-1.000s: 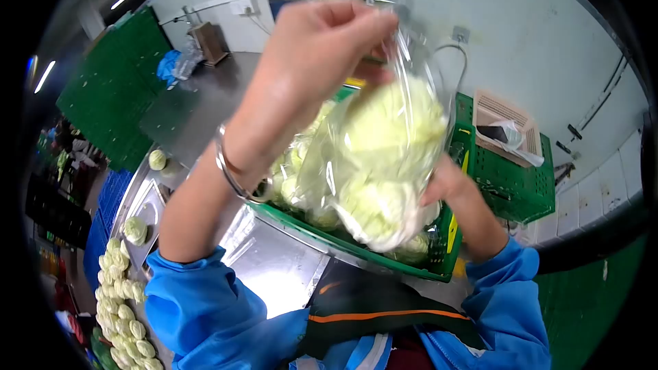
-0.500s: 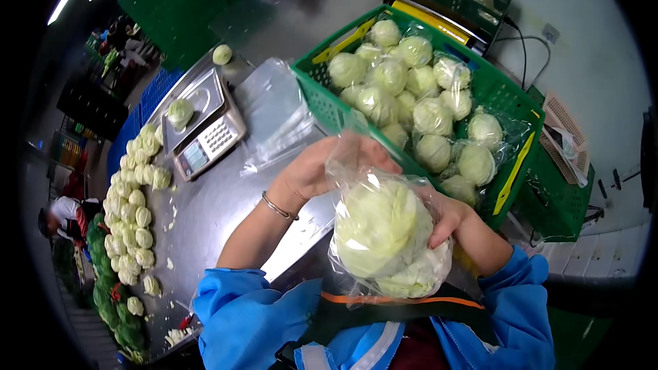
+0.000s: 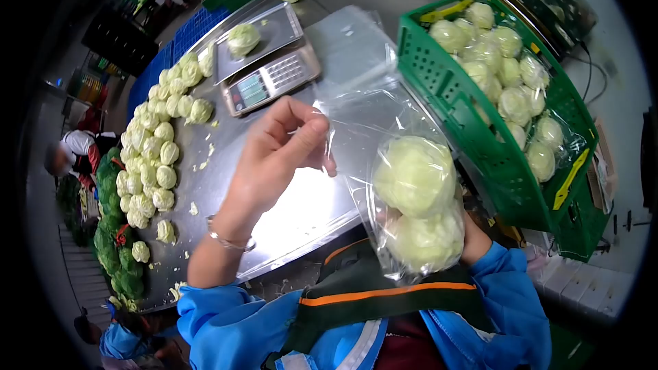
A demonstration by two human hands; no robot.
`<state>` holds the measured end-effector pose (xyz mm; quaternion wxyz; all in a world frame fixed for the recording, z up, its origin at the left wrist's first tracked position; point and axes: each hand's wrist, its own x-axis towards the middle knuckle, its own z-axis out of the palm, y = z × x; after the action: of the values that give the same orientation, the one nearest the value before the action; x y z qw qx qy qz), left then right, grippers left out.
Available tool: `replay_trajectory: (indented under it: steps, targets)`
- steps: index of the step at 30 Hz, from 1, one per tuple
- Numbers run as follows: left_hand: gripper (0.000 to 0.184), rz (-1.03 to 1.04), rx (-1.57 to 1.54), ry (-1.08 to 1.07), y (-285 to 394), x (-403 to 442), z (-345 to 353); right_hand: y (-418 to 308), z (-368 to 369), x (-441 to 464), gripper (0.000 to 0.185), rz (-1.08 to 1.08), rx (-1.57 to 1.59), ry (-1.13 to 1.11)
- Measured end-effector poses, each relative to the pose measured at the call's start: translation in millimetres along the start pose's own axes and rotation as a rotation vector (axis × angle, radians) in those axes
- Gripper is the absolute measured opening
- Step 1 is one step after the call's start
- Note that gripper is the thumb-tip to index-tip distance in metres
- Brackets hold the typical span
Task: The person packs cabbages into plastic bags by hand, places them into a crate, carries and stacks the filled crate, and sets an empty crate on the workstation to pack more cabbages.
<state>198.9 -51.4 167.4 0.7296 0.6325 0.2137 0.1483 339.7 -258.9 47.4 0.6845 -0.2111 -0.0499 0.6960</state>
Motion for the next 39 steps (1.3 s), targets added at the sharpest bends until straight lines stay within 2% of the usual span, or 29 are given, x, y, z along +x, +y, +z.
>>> replay_trajectory:
  steps: [1, 2, 4, 7, 8, 10, 13, 16, 20, 23, 24, 27, 28, 31, 32, 34, 37, 39]
  targets:
    - [0.012, 0.001, 0.011, -0.009, 15, -11, -18, 11, 2, 12, 0.062, 0.034, 0.064, -0.017]
    - [0.011, 0.056, 0.133, 0.100, 25, -21, -23, 22, 4, 23, 0.069, 0.068, 0.129, -0.032]
    - [0.012, 0.186, 0.183, 0.098, 53, -37, -55, 44, -3, 47, 0.085, 0.173, 0.198, -0.110]
    - [0.021, 0.061, 0.248, 0.033, 84, -61, -91, 65, -6, 78, 0.088, 0.262, 0.133, -0.214]
    - [0.025, 0.203, 0.383, -0.017, 82, -65, -105, 68, -4, 87, 0.089, 0.281, 0.107, -0.229]
    - [0.032, 0.295, 0.643, -0.099, 84, -75, -140, 69, 2, 105, 0.092, 0.313, 0.054, -0.250]
    - [0.033, 0.044, 0.331, 0.418, 59, -90, -182, 60, 8, 127, 0.097, 0.349, -0.021, -0.268]
    - [0.033, -0.047, 0.351, 0.474, 20, -103, -212, 45, 12, 151, 0.102, 0.387, -0.112, -0.296]
    - [0.038, -0.474, 0.212, 0.046, 3, -111, -164, 36, 23, 164, 0.106, 0.473, -0.153, -0.313]
    - [0.046, -0.294, -0.443, 0.030, -40, -108, -173, 37, 18, 175, 0.105, 0.584, -0.152, -0.432]
    - [0.056, -0.340, -0.381, 0.040, -44, -112, -178, 37, 17, 176, 0.105, 0.576, -0.148, -0.415]
    - [0.059, -0.015, -0.283, -0.066, -57, -116, -175, 39, 18, 174, 0.104, 0.559, -0.092, -0.351]
    - [0.057, 0.058, -0.105, -0.124, -53, -116, -170, 40, 19, 174, 0.102, 0.570, -0.050, -0.328]
    - [0.050, 0.204, 0.522, -0.015, -41, -118, -152, 50, 14, 173, 0.101, 0.587, -0.017, -0.277]
    - [0.044, 0.229, 0.494, -0.027, -34, -119, -150, 54, 11, 175, 0.102, 0.586, -0.021, -0.269]
    - [0.045, 0.140, 0.097, 0.045, -25, -126, -140, 63, 1, 178, 0.101, 0.605, 0.081, -0.330]
    - [0.052, -0.041, -0.186, 0.286, -12, -129, -125, 76, -7, 181, 0.100, 0.637, 0.197, -0.401]
    - [0.057, -0.196, -0.054, 0.475, -2, -123, -122, 77, -5, 183, 0.100, 0.649, 0.197, -0.405]
